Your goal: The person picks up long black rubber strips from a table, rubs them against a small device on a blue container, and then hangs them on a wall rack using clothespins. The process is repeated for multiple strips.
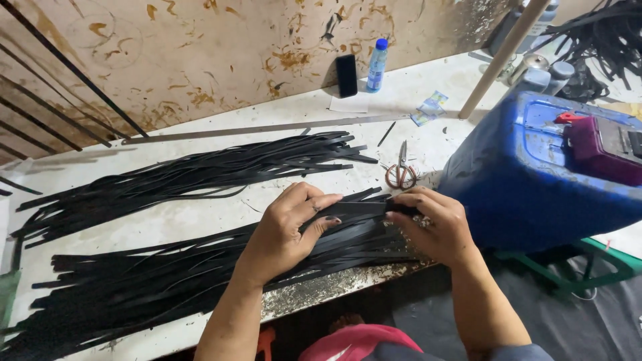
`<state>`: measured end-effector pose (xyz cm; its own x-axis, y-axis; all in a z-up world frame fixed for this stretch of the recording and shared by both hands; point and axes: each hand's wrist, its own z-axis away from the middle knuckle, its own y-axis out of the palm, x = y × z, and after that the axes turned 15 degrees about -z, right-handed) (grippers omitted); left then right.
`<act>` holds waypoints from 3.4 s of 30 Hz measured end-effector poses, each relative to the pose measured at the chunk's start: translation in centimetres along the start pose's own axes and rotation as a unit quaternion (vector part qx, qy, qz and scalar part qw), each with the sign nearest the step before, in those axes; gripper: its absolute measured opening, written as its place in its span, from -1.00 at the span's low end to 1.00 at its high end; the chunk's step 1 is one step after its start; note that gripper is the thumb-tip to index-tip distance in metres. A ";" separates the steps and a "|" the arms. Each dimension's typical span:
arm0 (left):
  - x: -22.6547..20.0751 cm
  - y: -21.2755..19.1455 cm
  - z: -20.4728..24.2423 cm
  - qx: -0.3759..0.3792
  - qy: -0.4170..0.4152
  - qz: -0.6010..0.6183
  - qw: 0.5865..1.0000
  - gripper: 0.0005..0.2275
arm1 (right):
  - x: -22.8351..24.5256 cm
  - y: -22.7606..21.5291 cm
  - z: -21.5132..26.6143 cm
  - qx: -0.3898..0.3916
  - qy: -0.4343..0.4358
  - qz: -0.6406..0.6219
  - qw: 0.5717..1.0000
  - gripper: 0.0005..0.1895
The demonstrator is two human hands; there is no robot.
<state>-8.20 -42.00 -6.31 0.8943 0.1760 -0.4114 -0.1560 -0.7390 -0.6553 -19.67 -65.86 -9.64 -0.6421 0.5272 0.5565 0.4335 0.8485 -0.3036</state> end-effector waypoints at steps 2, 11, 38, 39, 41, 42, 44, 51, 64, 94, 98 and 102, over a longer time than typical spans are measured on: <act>-0.2 0.0 0.0 0.010 -0.008 0.013 1.000 -0.77 | -0.8 -0.2 0.2 -0.004 0.011 -0.014 1.000 -0.91; -0.2 2.8 -0.7 -0.032 -0.070 0.123 0.989 -0.72 | -5.1 1.0 1.5 -0.028 0.130 -0.230 0.964 -0.82; 1.4 8.1 3.0 -0.296 -0.284 0.549 0.728 -0.71 | 0.4 2.4 0.7 0.021 0.093 -0.064 0.993 -0.93; 1.2 8.1 3.1 -0.293 -0.285 0.561 0.720 -0.71 | 0.7 2.4 0.6 0.021 0.071 -0.035 0.997 -0.92; 1.1 8.2 3.1 -0.292 -0.283 0.564 0.719 -0.71 | 0.4 2.3 0.9 0.020 0.065 -0.025 0.997 -0.92; 1.1 8.3 3.1 -0.291 -0.281 0.567 0.717 -0.70 | 0.3 2.3 1.1 0.020 0.058 -0.016 0.998 -0.91; 0.9 8.3 3.0 -0.293 -0.282 0.568 0.716 -0.70 | 0.3 2.1 1.2 0.017 0.050 -0.015 0.999 -0.92; 1.0 8.5 3.0 -0.306 -0.297 0.544 0.722 -0.71 | 0.1 1.8 0.9 0.028 0.030 0.000 0.999 -0.91; 0.2 5.2 3.4 -0.096 -0.368 0.057 0.923 -0.67 | -0.2 -0.7 0.1 0.022 0.126 -0.026 0.991 -0.86; -0.2 5.5 -6.5 0.312 0.067 0.089 0.944 -0.87 | 2.2 -6.9 0.5 0.195 0.234 0.156 0.940 -0.62; 0.4 6.1 -7.6 0.313 0.085 0.106 0.940 -0.87 | 4.1 -8.5 -1.4 0.193 0.235 0.087 0.949 -0.67; 2.9 4.2 -9.9 0.340 0.011 0.146 0.929 -0.81 | 4.2 -12.5 -0.3 0.180 0.258 0.063 0.947 -0.72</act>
<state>-2.07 -51.07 -4.01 0.7798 0.0137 -0.6259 -0.6150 -0.1697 -0.7700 -27.59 -74.32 -3.26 -0.1642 0.6111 0.7743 0.1825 0.7903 -0.5850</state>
